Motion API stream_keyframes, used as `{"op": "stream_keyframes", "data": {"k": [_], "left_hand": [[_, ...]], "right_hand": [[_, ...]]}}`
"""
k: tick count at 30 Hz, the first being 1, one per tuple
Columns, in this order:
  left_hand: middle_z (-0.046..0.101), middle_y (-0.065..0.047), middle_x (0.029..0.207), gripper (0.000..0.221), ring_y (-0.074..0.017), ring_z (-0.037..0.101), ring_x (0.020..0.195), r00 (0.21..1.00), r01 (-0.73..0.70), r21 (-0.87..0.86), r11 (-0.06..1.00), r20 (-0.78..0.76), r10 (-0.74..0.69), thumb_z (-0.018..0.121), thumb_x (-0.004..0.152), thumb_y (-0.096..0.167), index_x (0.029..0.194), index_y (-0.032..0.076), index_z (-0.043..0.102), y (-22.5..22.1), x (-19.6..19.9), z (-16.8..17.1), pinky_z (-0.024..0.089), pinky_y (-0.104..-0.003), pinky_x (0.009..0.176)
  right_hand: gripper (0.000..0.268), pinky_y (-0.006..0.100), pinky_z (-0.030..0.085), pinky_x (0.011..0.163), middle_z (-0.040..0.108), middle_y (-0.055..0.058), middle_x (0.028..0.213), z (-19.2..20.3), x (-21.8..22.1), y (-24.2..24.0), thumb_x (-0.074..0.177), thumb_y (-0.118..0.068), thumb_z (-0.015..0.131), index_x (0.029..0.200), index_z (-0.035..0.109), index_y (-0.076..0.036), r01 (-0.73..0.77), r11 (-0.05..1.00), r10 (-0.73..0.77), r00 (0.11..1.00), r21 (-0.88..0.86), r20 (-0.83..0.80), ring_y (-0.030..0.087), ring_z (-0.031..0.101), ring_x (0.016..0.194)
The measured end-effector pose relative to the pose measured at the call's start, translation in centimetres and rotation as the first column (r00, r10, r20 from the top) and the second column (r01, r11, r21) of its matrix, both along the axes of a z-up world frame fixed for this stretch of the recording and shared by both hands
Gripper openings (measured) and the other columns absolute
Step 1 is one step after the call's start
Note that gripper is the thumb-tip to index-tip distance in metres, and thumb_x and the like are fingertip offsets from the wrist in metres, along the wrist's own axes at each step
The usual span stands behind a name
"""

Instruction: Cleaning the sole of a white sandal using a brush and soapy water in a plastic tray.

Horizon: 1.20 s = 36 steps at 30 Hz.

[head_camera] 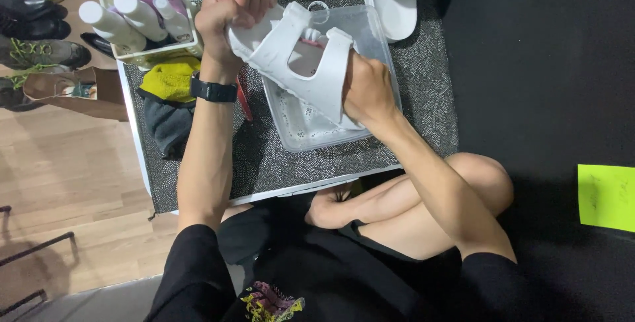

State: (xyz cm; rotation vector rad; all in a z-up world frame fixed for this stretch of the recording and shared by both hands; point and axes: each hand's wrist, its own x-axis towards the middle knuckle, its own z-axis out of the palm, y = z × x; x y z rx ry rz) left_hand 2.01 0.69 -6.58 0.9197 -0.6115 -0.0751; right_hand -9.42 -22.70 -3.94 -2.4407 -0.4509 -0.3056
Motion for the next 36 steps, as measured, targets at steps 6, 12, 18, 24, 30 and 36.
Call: {"op": "stream_keyframes", "data": {"k": [6,12,18,24,30,36], "left_hand": [[0.037,-0.004,0.064,0.015,-0.0167,0.03,0.065,0.998,0.063,-0.059,0.996,0.034,-0.061,0.049,0.064,0.007,0.063,0.011,0.035,-0.3,0.2,-0.3,0.034,-0.034,0.077],[0.043,-0.005,0.065,0.011,-0.0178,0.04,0.069,0.999,-0.044,0.019,0.999,0.023,0.043,0.051,0.065,0.013,0.065,0.013,0.039,-0.4,0.1,0.0,0.046,-0.035,0.088],[0.043,-0.005,0.068,0.011,-0.0179,0.041,0.07,0.998,-0.053,0.019,0.998,0.046,0.052,0.05,0.071,0.009,0.067,0.011,0.039,-0.5,-0.1,0.2,0.048,-0.034,0.09],[0.044,-0.005,0.065,0.012,-0.0177,0.041,0.067,0.998,-0.061,0.022,0.998,0.025,0.061,0.051,0.07,0.011,0.066,0.013,0.04,-0.5,0.1,0.0,0.048,-0.034,0.088],[0.043,-0.005,0.064,0.013,-0.0182,0.041,0.067,0.999,-0.054,0.009,0.998,-0.003,0.054,0.053,0.067,0.012,0.064,0.013,0.04,-0.5,0.0,0.0,0.049,-0.034,0.09],[0.043,-0.004,0.065,0.013,-0.0168,0.041,0.067,0.999,-0.036,0.005,0.999,-0.003,0.036,0.052,0.068,0.01,0.065,0.013,0.039,-0.5,0.0,0.1,0.048,-0.034,0.091]], "right_hand": [[0.034,0.035,0.045,0.044,0.068,0.014,0.061,1.4,-0.2,0.4,0.094,-0.022,0.06,0.078,0.069,0.006,0.179,0.982,-0.145,0.911,0.053,-0.386,0.02,0.064,0.051],[0.023,0.036,0.045,0.04,0.066,0.017,0.062,0.0,-0.7,-0.5,0.091,-0.016,0.065,0.077,0.065,0.003,-0.057,0.973,0.046,0.998,-0.224,-0.052,0.027,0.061,0.043],[0.013,0.031,0.042,0.046,0.06,0.01,0.065,-1.9,-0.4,-1.7,0.087,-0.001,0.065,0.077,0.058,-0.003,-0.02,0.924,0.141,0.947,-0.381,0.29,0.018,0.048,0.045],[0.016,0.033,0.051,0.047,0.065,0.015,0.064,-3.3,0.1,-2.3,0.089,-0.006,0.065,0.076,0.064,0.003,-0.02,0.9,0.099,0.982,-0.436,0.16,0.022,0.057,0.043],[0.019,0.042,0.049,0.046,0.067,0.021,0.061,-1.1,0.6,-2.2,0.085,-0.01,0.064,0.071,0.067,0.003,-0.102,0.961,0.084,0.993,-0.258,-0.078,0.034,0.065,0.047],[0.023,0.043,0.052,0.051,0.066,0.023,0.062,-2.4,0.4,-2.3,0.086,-0.004,0.06,0.066,0.063,0.006,0.007,0.963,-0.027,0.997,-0.268,-0.072,0.035,0.064,0.047]]}}
